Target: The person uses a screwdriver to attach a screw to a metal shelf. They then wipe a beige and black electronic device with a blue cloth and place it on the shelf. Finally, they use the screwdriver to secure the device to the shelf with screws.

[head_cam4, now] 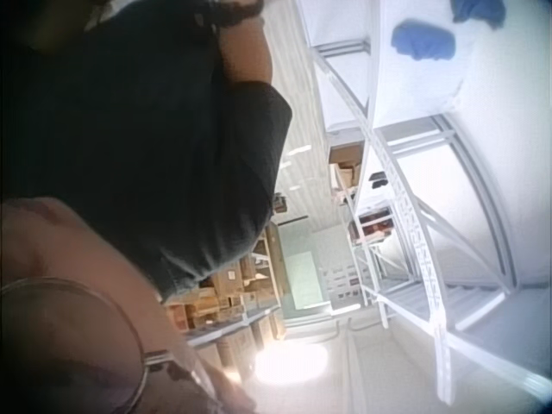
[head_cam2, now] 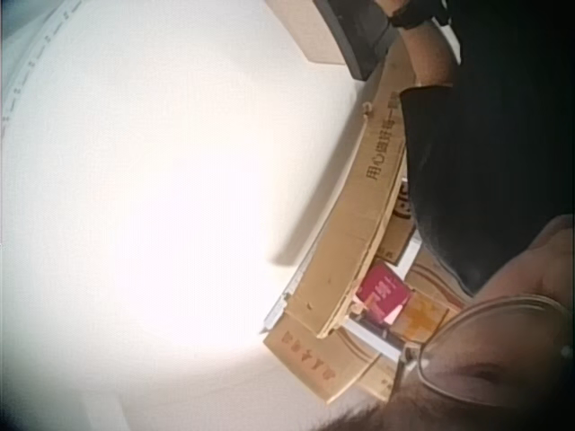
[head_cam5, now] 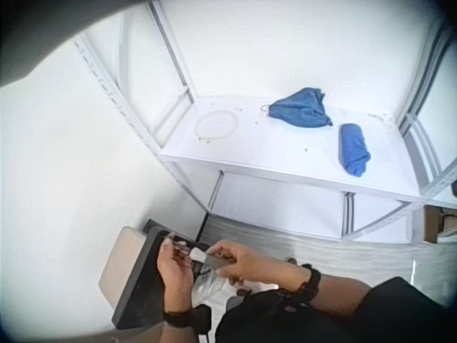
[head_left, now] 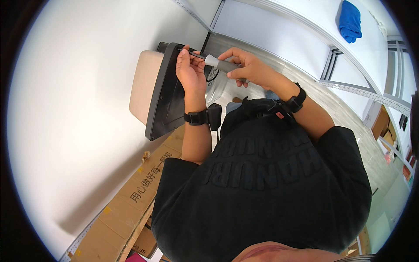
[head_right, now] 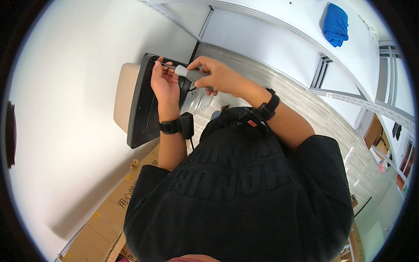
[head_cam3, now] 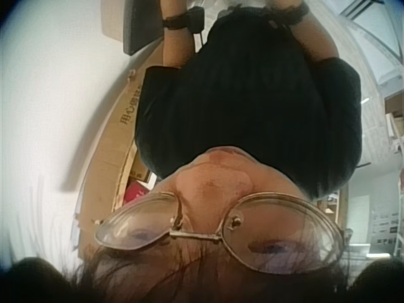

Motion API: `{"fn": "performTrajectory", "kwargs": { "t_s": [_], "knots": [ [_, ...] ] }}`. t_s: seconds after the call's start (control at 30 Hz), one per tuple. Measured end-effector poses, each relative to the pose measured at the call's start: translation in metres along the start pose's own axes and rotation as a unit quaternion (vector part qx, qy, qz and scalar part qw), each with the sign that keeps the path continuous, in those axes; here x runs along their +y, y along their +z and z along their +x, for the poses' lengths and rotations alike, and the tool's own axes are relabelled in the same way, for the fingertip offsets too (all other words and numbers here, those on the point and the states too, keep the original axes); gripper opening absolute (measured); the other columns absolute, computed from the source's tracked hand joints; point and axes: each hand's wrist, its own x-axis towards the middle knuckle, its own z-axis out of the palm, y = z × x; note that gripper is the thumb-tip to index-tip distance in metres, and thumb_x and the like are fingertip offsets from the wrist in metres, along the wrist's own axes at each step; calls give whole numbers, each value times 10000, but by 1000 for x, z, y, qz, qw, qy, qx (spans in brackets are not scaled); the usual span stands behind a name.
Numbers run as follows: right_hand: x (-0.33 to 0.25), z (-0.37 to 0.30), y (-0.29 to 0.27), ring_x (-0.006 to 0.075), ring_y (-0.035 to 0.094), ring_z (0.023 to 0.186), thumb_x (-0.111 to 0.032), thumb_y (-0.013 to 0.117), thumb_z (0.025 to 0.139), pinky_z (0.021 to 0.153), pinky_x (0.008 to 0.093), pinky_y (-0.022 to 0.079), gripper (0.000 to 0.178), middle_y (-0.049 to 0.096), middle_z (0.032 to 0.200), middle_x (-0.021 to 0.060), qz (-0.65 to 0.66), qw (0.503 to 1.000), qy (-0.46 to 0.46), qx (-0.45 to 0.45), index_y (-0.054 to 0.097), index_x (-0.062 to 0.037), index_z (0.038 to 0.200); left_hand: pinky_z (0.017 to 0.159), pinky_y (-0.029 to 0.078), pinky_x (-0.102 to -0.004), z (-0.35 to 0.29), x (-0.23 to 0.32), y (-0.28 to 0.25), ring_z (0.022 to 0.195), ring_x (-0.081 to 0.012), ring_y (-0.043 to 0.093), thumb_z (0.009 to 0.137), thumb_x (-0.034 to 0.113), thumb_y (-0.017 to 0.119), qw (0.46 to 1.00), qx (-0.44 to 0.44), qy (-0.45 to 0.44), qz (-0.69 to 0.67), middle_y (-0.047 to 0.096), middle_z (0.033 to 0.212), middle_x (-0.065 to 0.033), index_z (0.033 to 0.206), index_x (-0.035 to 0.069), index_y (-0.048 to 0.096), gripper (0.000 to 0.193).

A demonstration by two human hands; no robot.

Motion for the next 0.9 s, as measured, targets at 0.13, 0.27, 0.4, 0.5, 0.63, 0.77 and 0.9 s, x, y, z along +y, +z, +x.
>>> {"fn": "performTrajectory", "kwargs": {
  "t_s": [0.13, 0.27, 0.4, 0.5, 0.63, 0.77, 0.9],
  "knots": [
    [8, 3, 2, 88, 524, 653, -69, 653, 790, 494, 217, 427, 488, 545, 930, 20, -91, 994, -56, 17, 488, -147, 1243, 562, 506, -216, 3, -4, -5, 594, -81, 563, 950, 250, 579, 1000, -11, 0, 11, 631, 813, -57, 1070, 35, 567, 247],
    [11, 0, 4, 107, 569, 692, -121, 652, 799, 484, 216, 435, 519, 553, 939, 31, -68, 997, -28, 21, 451, -118, 1277, 574, 512, -216, 2, -5, -11, 618, -76, 569, 943, 217, 591, 1000, -14, 4, 12, 635, 811, -56, 1038, 31, 581, 209],
    [2, -6, -2, 126, 618, 691, -217, 583, 858, 447, 221, 442, 496, 599, 946, 62, 87, 995, 44, -22, 417, -66, 1300, 591, 524, -220, 1, -3, -9, 639, -79, 577, 951, 196, 573, 1000, -10, 5, 16, 641, 821, -62, 1047, 23, 583, 198],
    [3, -5, -8, 128, 633, 669, -258, 524, 894, 423, 226, 443, 458, 628, 953, 87, 136, 987, 63, -57, 425, -49, 1289, 642, 521, -230, 1, -2, -11, 696, -113, 597, 959, 182, 555, 1000, -25, 7, 17, 644, 854, -72, 1078, 21, 572, 201],
    [7, -3, -6, 111, 619, 671, -235, 534, 895, 434, 230, 451, 405, 610, 918, 64, 109, 993, 46, -21, 467, -55, 1251, 692, 530, -245, 0, -1, -10, 750, -144, 622, 963, 176, 542, 999, -35, 0, 29, 645, 872, -83, 1096, 16, 565, 210],
    [9, -1, -1, 92, 574, 698, -171, 612, 854, 469, 218, 455, 402, 552, 877, 23, 42, 999, 20, 29, 494, -63, 1223, 679, 548, -254, -1, 4, -7, 740, -156, 633, 957, 202, 557, 999, -27, -13, 29, 644, 865, -83, 1088, 16, 567, 228],
    [12, 0, 1, 84, 532, 734, -132, 696, 787, 485, 213, 446, 483, 526, 894, 18, -25, 999, -12, 44, 495, -64, 1221, 609, 559, -251, 2, 3, -6, 668, -143, 630, 942, 210, 587, 999, -7, -4, 48, 635, 810, -76, 1011, 21, 589, 202]
  ]
}}
